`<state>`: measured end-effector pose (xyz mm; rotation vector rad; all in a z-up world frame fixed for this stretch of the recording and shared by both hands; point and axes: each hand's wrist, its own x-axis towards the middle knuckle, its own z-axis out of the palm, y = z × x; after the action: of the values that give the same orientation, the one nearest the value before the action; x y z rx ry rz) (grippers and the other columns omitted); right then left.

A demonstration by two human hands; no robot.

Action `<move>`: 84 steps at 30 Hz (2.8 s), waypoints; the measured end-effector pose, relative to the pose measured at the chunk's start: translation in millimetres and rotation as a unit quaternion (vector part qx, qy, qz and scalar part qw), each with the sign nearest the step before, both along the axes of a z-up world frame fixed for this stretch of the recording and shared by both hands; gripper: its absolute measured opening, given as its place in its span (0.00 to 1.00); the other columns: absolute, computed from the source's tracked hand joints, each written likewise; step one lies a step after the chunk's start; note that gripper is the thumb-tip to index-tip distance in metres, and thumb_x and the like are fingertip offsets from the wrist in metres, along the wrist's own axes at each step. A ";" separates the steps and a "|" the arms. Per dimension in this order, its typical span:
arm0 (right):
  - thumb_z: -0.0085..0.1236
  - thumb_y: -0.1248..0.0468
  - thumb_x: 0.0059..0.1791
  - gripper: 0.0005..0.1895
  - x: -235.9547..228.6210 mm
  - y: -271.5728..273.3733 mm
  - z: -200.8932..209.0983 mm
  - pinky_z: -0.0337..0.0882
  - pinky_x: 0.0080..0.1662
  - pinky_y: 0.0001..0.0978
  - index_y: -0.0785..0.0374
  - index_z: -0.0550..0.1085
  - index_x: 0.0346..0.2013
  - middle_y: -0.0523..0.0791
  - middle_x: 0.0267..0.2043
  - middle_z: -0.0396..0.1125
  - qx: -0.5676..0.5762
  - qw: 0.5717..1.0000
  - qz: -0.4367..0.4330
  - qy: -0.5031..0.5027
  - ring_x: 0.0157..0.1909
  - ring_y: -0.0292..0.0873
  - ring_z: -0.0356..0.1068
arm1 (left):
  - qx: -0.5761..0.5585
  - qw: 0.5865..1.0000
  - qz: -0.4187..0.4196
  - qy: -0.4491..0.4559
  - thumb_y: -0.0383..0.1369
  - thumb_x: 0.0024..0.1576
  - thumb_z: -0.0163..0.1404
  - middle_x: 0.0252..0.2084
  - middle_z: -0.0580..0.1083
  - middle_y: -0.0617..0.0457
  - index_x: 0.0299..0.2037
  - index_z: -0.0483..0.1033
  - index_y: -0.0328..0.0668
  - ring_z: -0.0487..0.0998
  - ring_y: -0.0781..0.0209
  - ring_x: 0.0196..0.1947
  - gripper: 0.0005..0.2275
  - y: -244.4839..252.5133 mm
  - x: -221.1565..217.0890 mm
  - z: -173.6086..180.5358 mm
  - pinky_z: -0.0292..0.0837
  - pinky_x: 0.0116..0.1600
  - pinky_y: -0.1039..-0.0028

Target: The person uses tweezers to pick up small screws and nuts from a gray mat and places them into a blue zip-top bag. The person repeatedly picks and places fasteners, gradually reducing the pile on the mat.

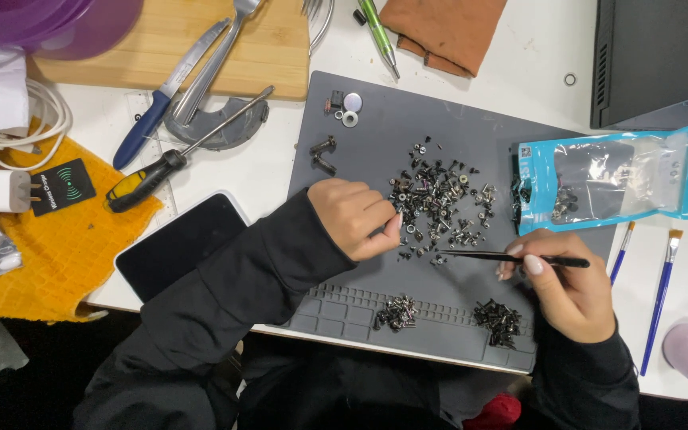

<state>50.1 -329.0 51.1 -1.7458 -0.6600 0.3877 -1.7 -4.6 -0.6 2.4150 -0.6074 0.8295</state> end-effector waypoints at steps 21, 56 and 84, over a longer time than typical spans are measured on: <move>0.49 0.72 0.55 0.08 3.5 21.5 -22.4 0.77 0.36 0.38 0.73 0.75 0.45 0.52 0.33 0.75 -0.018 0.978 0.027 -0.207 0.30 0.51 0.77 | -0.042 0.999 -0.003 -0.002 0.29 0.55 0.52 0.12 0.65 0.58 0.21 0.73 0.47 0.67 0.65 0.12 0.10 0.5 4.4 13.8 0.65 0.20 0.83; 0.47 0.68 0.63 0.07 -34.2 -64.3 44.6 0.71 0.39 0.31 0.70 0.69 0.44 0.52 0.29 0.69 -0.182 0.934 -0.302 -0.063 0.31 0.44 0.72 | 0.008 1.000 -0.002 -0.006 0.27 0.55 0.56 0.16 0.62 0.58 0.19 0.69 0.46 0.61 0.61 0.15 0.13 2.6 -0.7 7.2 0.53 0.22 0.74; 0.48 0.57 0.58 0.10 25.1 -13.9 44.5 0.70 0.35 0.30 0.59 0.71 0.46 0.41 0.31 0.76 -0.297 0.949 -0.033 -0.099 0.28 0.38 0.74 | 0.004 1.000 -0.001 -0.018 0.27 0.55 0.55 0.15 0.63 0.58 0.19 0.68 0.46 0.60 0.62 0.15 0.12 1.7 1.1 5.8 0.53 0.21 0.75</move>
<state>75.2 -342.9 95.5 -2.4002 -0.6662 0.3930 -0.6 -2.9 5.2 2.4115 -0.6283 0.8729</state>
